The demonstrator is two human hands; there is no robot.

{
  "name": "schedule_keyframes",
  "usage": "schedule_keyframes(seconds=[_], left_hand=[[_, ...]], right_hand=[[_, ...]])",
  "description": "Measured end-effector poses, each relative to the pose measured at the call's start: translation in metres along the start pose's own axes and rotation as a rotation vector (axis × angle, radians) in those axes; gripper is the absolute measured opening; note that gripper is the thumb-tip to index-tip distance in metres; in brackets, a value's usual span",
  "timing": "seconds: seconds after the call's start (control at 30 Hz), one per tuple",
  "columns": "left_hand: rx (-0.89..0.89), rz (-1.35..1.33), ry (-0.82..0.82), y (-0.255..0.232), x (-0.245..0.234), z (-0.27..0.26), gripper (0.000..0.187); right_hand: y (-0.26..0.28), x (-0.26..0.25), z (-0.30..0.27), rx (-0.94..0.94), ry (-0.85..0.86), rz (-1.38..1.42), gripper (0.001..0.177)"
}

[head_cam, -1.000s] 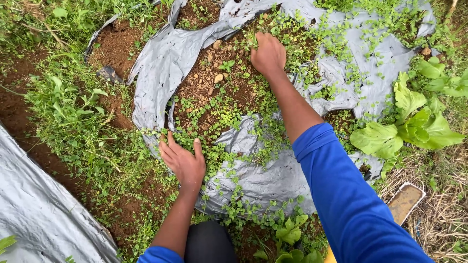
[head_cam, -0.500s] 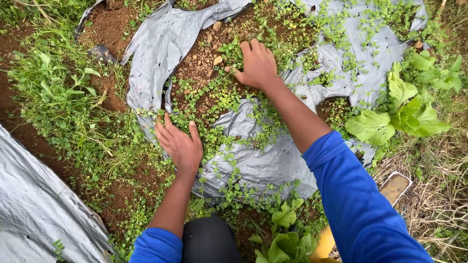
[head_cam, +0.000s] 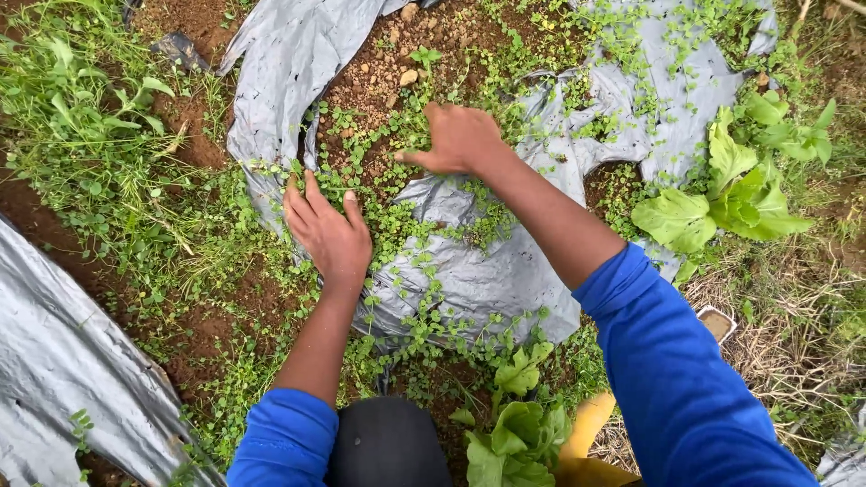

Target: The person kneels on the ground and pulls weeds by hand from a garden bed covered with plastic mulch. They gather the removed weeds into a pile and occasionally toss them aside.

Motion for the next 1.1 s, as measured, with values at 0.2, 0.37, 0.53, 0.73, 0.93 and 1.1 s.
schedule_keyframes(seconds=[0.2, 0.37, 0.53, 0.73, 0.93, 1.1], left_hand=[[0.063, -0.099, -0.071, 0.002, -0.004, -0.003, 0.048], [0.129, -0.121, -0.121, 0.015, 0.006, -0.004, 0.038], [0.195, -0.138, -0.164, 0.012, 0.002, -0.006, 0.025], [0.193, -0.182, -0.181, 0.013, -0.006, -0.006, 0.020], [0.100, -0.243, -0.108, 0.021, 0.004, -0.003, 0.026], [0.147, -0.140, -0.173, 0.024, 0.013, -0.002, 0.016]], right_hand=[[0.013, 0.005, -0.005, 0.037, 0.188, -0.082, 0.103], [0.024, 0.005, -0.015, 0.020, 0.160, -0.037, 0.066], [-0.009, 0.057, 0.013, -0.012, 0.125, -0.160, 0.040], [-0.004, 0.046, 0.002, 0.025, 0.074, 0.123, 0.025], [-0.004, 0.029, 0.005, -0.149, -0.225, 0.795, 0.019], [0.066, 0.012, 0.022, 0.141, -0.044, 0.098, 0.066]])
Point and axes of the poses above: each hand's wrist, its own z-axis towards the middle knuckle, its own x-axis out of the palm, y = z × x, the point moved 6 cm from there along z, towards the middle knuckle, and after that the axes turned 2 degrees about -x, right-handed, at the moved point
